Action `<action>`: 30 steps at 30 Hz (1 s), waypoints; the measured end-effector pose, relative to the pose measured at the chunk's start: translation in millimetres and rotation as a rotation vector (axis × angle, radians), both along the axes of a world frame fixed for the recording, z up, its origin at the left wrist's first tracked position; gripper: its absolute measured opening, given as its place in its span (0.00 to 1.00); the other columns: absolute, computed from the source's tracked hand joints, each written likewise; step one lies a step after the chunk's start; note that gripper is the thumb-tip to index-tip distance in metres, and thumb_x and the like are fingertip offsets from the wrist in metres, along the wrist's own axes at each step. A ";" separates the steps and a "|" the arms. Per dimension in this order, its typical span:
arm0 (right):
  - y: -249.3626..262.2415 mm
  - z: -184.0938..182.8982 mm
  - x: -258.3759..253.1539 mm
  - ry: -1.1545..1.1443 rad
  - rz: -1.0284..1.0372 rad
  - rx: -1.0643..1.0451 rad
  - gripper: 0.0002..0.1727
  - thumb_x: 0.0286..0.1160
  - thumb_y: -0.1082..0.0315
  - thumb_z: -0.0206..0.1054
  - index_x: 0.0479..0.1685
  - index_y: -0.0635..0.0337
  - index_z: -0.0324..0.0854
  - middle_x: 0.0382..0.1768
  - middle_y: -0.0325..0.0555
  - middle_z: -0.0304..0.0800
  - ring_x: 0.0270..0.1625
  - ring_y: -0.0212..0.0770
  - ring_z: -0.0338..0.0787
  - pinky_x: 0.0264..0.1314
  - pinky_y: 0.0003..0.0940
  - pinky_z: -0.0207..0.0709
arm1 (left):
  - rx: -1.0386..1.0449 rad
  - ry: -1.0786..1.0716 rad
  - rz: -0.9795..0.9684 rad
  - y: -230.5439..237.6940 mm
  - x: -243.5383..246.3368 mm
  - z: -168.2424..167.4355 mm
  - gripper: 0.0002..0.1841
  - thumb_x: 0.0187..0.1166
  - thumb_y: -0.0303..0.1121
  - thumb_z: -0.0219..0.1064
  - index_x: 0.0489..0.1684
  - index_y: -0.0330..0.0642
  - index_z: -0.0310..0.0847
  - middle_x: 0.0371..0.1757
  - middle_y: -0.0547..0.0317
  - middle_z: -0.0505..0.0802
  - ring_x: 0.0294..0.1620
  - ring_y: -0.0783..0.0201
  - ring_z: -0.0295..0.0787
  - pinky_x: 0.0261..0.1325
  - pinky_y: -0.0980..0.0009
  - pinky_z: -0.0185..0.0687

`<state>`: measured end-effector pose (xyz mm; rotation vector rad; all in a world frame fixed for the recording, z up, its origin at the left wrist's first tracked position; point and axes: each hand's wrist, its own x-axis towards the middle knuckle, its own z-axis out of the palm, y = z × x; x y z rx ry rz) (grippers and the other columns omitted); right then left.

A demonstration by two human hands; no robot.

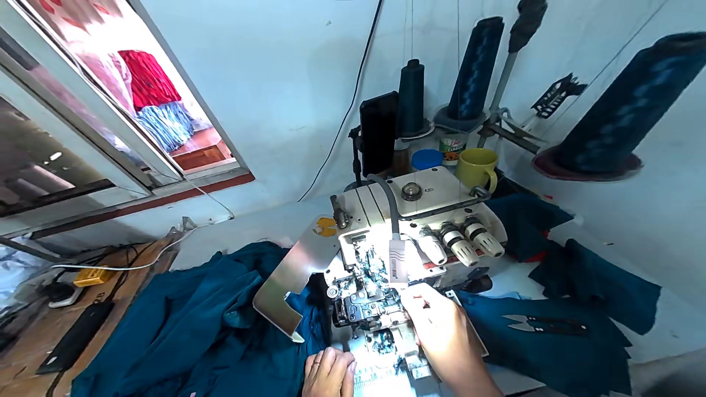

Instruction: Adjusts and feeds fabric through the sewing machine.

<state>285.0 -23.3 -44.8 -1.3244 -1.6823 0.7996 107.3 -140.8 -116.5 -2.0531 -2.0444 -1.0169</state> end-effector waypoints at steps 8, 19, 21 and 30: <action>7.7 7.2 -1.2 -0.102 0.002 0.042 0.13 0.82 0.62 0.63 0.36 0.58 0.90 0.27 0.40 0.88 0.32 0.32 0.87 0.41 0.32 0.81 | -0.002 -0.009 -0.005 0.0 0.3 0.6 0.12 0.82 0.33 0.62 0.39 0.42 0.93 0.40 0.56 0.93 0.47 0.59 0.90 0.61 0.59 0.79; -24.8 -11.2 25.9 0.200 0.035 0.178 0.09 0.75 0.71 0.59 0.37 0.61 0.85 0.24 0.34 0.82 0.22 0.20 0.76 0.24 0.16 0.72 | 0.253 -0.266 -0.126 -2.6 8.0 17.7 0.09 0.85 0.29 0.61 0.47 0.37 0.87 0.48 0.51 0.87 0.55 0.71 0.85 0.64 0.81 0.79; -45.9 -5.2 39.0 0.195 0.109 0.137 0.07 0.77 0.72 0.61 0.37 0.66 0.84 0.25 0.40 0.84 0.23 0.23 0.78 0.26 0.18 0.74 | 0.325 -0.246 -0.189 4.5 23.7 40.4 0.11 0.88 0.32 0.59 0.56 0.37 0.85 0.58 0.49 0.89 0.63 0.70 0.86 0.69 0.78 0.79; -78.9 -8.2 81.9 0.280 0.255 0.023 0.08 0.81 0.74 0.61 0.45 0.72 0.83 0.30 0.45 0.86 0.26 0.26 0.82 0.30 0.23 0.78 | 0.291 -0.465 -0.322 53.6 69.3 57.9 0.09 0.81 0.26 0.65 0.42 0.36 0.94 0.45 0.57 0.96 0.52 0.72 0.92 0.62 0.78 0.86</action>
